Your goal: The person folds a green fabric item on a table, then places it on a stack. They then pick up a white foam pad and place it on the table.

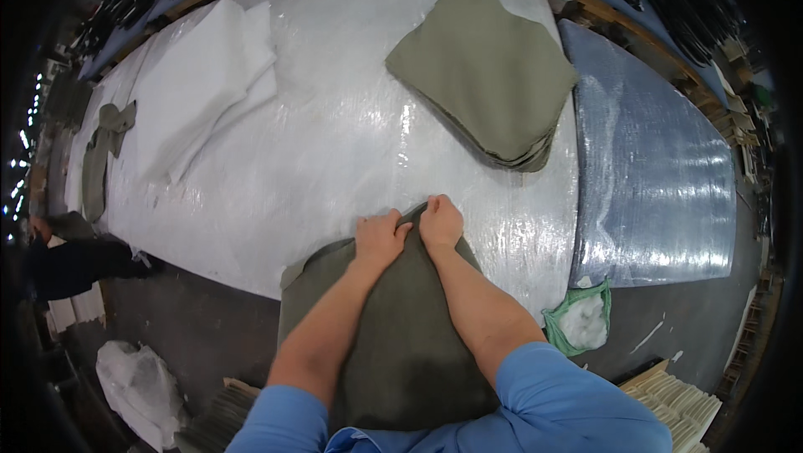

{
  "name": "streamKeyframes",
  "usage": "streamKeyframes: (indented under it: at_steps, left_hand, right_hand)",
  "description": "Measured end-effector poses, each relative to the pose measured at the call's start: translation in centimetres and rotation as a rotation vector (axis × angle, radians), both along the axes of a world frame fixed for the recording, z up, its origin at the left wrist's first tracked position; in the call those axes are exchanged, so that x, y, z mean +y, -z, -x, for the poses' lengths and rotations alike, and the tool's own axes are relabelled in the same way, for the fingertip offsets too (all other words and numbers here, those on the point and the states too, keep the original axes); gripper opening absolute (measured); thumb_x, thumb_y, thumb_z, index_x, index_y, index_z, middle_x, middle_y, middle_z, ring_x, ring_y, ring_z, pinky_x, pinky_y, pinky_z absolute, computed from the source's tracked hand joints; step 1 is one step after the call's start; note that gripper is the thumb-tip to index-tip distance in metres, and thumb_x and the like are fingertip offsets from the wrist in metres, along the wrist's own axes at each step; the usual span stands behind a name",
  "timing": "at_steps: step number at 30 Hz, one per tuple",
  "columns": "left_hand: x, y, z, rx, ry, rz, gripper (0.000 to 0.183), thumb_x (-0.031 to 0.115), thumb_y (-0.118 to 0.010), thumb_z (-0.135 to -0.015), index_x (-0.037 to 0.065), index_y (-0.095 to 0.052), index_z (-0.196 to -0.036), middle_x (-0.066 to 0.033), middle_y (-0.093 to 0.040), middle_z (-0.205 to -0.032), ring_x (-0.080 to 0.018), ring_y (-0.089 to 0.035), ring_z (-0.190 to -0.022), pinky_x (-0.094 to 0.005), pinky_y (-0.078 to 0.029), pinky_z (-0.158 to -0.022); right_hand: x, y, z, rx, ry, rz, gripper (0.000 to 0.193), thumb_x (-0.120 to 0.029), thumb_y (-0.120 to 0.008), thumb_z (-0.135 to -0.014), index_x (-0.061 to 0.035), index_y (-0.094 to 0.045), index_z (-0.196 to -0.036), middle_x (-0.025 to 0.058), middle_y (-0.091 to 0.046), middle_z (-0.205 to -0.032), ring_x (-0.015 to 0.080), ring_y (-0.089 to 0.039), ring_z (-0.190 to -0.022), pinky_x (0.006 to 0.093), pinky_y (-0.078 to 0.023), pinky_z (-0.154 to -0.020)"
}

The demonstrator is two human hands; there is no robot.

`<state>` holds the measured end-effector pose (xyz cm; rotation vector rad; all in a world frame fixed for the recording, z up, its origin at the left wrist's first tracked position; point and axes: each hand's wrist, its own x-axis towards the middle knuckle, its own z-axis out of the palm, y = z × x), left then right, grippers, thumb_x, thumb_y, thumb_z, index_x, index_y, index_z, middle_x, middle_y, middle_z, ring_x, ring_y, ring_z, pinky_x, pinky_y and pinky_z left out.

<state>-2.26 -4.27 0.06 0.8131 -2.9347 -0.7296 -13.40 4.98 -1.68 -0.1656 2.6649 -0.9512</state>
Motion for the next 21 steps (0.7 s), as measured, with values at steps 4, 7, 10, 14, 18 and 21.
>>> streamKeyframes:
  at_steps: [4, 7, 10, 14, 18, 21]
  left_hand:
    - [-4.1, -0.3, -5.2, -0.056, 0.034, 0.044, 0.046, 0.047, -0.059, -0.100, 0.007, -0.067, -0.079, -0.0171, -0.068, -0.073, -0.0410, -0.066, -0.070, -0.0523, -0.048, -0.064]
    - [-5.2, 0.7, -6.3, 0.003, -0.031, 0.083, 0.049, 0.047, -0.059, -0.100, 0.007, -0.065, -0.073, -0.0166, -0.066, -0.068, -0.0401, -0.064, -0.064, -0.0515, -0.048, -0.058]
    - [-5.1, 1.6, -5.7, 0.048, -0.076, 0.050, 0.048, 0.046, -0.060, -0.100, 0.007, -0.064, -0.072, -0.0162, -0.067, -0.072, -0.0398, -0.065, -0.066, -0.0519, -0.048, -0.059]
    - [-5.3, 1.7, -5.6, 0.052, -0.095, 0.032, 0.047, 0.044, -0.061, -0.100, 0.007, -0.062, -0.072, -0.0157, -0.066, -0.070, -0.0393, -0.065, -0.066, -0.0514, -0.049, -0.060]
    - [-5.0, 1.1, -5.4, 0.068, -0.119, 0.090, 0.046, 0.044, -0.063, -0.099, 0.006, -0.063, -0.073, -0.0168, -0.062, -0.063, -0.0402, -0.062, -0.061, -0.0513, -0.047, -0.059]
    - [-5.5, -0.1, -5.6, -0.077, -0.133, 0.075, 0.036, 0.040, -0.066, -0.097, 0.006, -0.065, -0.085, -0.0165, -0.066, -0.076, -0.0395, -0.065, -0.074, -0.0511, -0.048, -0.067]
  right_hand:
    - [0.4, 0.6, 0.3, -0.005, -0.006, -0.042, 0.027, -0.029, -0.058, -0.100, -0.0048, -0.069, -0.093, 0.0201, -0.072, -0.089, 0.0422, -0.069, -0.086, 0.0521, -0.052, -0.075]
    - [-0.5, 0.1, -0.6, 0.018, -0.025, -0.034, 0.027, -0.028, -0.058, -0.101, -0.0044, -0.069, -0.093, 0.0205, -0.072, -0.088, 0.0428, -0.068, -0.084, 0.0520, -0.052, -0.075]
    - [-0.6, 0.4, -0.1, 0.030, -0.034, -0.062, 0.027, -0.027, -0.057, -0.101, -0.0037, -0.069, -0.093, 0.0214, -0.072, -0.087, 0.0432, -0.068, -0.083, 0.0519, -0.052, -0.074]
    - [-0.6, -0.4, -0.1, 0.009, -0.024, -0.057, 0.026, -0.026, -0.058, -0.100, -0.0034, -0.069, -0.093, 0.0215, -0.072, -0.089, 0.0429, -0.068, -0.085, 0.0514, -0.053, -0.076]
    - [-0.7, -0.7, 0.0, 0.031, -0.044, -0.052, 0.026, -0.026, -0.060, -0.099, -0.0033, -0.069, -0.092, 0.0214, -0.072, -0.088, 0.0436, -0.068, -0.085, 0.0515, -0.052, -0.076]
    - [-1.0, -0.8, 0.1, 0.044, -0.059, -0.052, 0.025, -0.027, -0.062, -0.097, -0.0040, -0.070, -0.092, 0.0216, -0.072, -0.089, 0.0429, -0.069, -0.087, 0.0499, -0.054, -0.078]
